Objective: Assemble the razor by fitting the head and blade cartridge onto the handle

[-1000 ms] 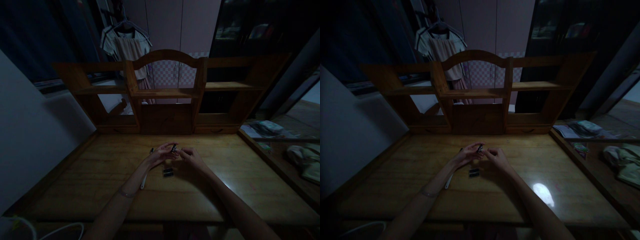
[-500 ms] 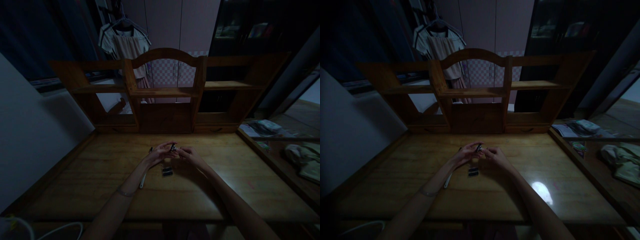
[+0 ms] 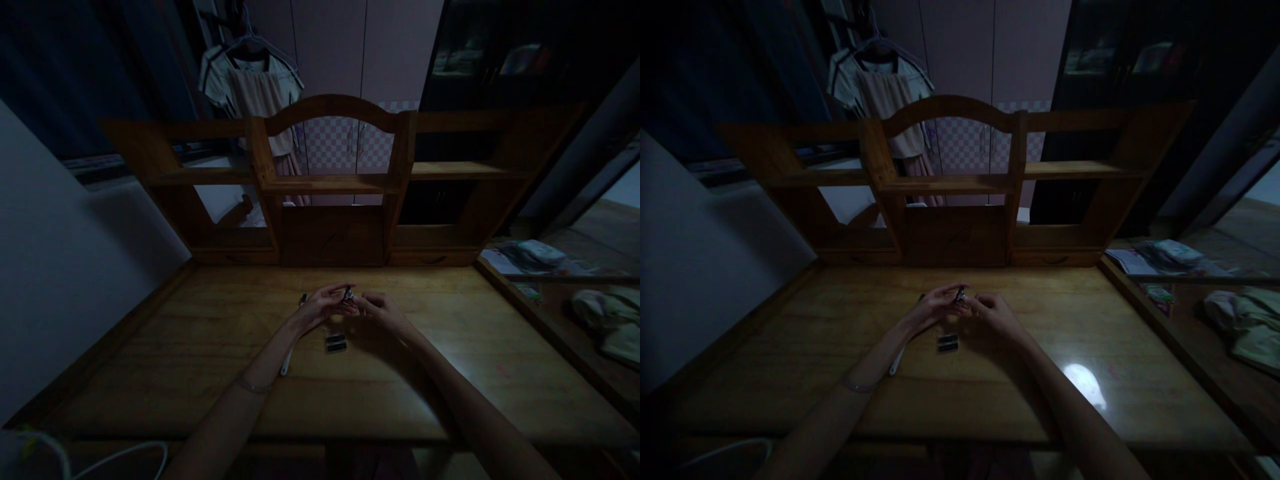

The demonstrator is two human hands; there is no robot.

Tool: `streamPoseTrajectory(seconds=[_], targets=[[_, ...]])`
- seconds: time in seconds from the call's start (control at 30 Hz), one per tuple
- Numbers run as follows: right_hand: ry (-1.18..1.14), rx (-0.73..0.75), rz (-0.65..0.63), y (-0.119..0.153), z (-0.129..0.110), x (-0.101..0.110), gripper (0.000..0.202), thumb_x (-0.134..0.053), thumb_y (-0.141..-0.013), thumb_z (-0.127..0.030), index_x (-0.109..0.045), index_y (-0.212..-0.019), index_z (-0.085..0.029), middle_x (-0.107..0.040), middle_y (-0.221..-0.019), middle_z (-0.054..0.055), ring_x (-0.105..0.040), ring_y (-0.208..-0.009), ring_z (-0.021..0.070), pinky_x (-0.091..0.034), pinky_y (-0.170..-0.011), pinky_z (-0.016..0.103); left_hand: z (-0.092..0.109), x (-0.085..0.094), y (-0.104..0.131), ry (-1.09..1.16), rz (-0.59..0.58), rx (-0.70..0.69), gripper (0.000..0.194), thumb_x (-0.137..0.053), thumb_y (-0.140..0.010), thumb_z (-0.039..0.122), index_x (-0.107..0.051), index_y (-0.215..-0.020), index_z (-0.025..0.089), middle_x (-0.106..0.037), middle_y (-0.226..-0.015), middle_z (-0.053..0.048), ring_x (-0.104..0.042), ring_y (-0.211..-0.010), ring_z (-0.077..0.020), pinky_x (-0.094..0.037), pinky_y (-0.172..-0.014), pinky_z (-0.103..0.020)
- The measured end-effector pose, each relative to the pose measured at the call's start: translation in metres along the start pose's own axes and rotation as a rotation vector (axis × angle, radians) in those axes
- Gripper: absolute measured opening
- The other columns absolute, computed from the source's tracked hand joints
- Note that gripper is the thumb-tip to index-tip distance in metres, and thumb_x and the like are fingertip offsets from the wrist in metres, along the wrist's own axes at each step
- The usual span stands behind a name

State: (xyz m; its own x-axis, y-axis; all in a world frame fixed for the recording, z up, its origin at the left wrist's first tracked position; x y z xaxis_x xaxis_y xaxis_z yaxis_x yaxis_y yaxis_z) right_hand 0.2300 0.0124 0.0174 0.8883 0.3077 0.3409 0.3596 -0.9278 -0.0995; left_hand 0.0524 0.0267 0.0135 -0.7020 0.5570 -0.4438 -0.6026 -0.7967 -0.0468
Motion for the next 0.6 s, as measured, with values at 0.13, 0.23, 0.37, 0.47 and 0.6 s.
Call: streamPoseTrajectory(seconds=[0.13,0.23,0.37,0.47,0.6], targets=[[-0.025,-0.001,-0.005,0.000,0.001,-0.001,0.052,-0.047,-0.080,-0.062,-0.059,-0.070,-0.012,-0.047,-0.062,-0.001,-0.041,-0.056,0.0100,-0.028,-0.050,0.022,0.000,-0.001,0.000,0.005,-0.017,0.001,0.049,-0.061,-0.081,0.027,-0.051,-0.127,0.013,-0.067,-0.100,-0.015,-0.067,-0.083,-0.0240,-0.049,-0.077,-0.033],[-0.060,-0.024,-0.060,0.000,0.002,-0.001,0.053,-0.047,-0.079,-0.064,-0.059,-0.072,-0.012,-0.045,-0.060,-0.002,-0.038,-0.053,0.0092,-0.026,-0.047,0.022,0.000,-0.001,0.000,0.009,-0.035,0.017,0.049,-0.060,-0.082,0.028,-0.051,-0.128,0.014,-0.067,-0.101,-0.015,-0.067,-0.084,-0.0246,-0.049,-0.078,-0.034],[-0.112,-0.038,-0.121,0.001,-0.001,0.000,0.052,-0.046,-0.080,-0.063,-0.059,-0.076,-0.012,-0.042,-0.060,-0.002,-0.035,-0.050,0.0082,-0.023,-0.045,0.021,0.001,-0.003,0.001,0.004,-0.061,0.029,0.050,-0.058,-0.083,0.031,-0.050,-0.129,0.013,-0.067,-0.099,-0.017,-0.067,-0.084,-0.0256,-0.048,-0.079,-0.036],[-0.145,-0.038,-0.141,0.004,-0.006,-0.001,0.052,-0.045,-0.081,-0.063,-0.058,-0.075,-0.013,-0.041,-0.058,-0.002,-0.032,-0.048,0.0078,-0.021,-0.043,0.021,0.000,-0.006,0.001,0.006,-0.068,0.037,0.048,-0.058,-0.083,0.032,-0.053,-0.125,0.010,-0.068,-0.094,-0.018,-0.067,-0.082,-0.0257,-0.048,-0.078,-0.036],[-0.152,-0.045,-0.122,0.004,-0.011,0.000,0.053,-0.043,-0.082,-0.063,-0.060,-0.078,-0.014,-0.042,-0.058,-0.003,-0.031,-0.047,0.0076,-0.021,-0.043,0.021,0.000,-0.010,0.000,0.068,-0.015,-0.012,0.045,-0.060,-0.082,0.030,-0.057,-0.120,0.008,-0.068,-0.086,-0.015,-0.066,-0.075,-0.0207,-0.048,-0.074,-0.031]])
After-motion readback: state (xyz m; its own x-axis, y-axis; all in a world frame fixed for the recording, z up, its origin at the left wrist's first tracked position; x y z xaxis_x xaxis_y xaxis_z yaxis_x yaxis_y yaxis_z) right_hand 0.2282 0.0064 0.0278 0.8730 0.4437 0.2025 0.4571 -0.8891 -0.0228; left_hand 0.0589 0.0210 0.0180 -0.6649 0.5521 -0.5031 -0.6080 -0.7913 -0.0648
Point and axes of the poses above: each hand's wrist, its own y-axis away from the middle knuckle, its own x-axis out of the back of the hand, z = x × y, the point moved 2 cm from there along -y, towards the middle knuckle
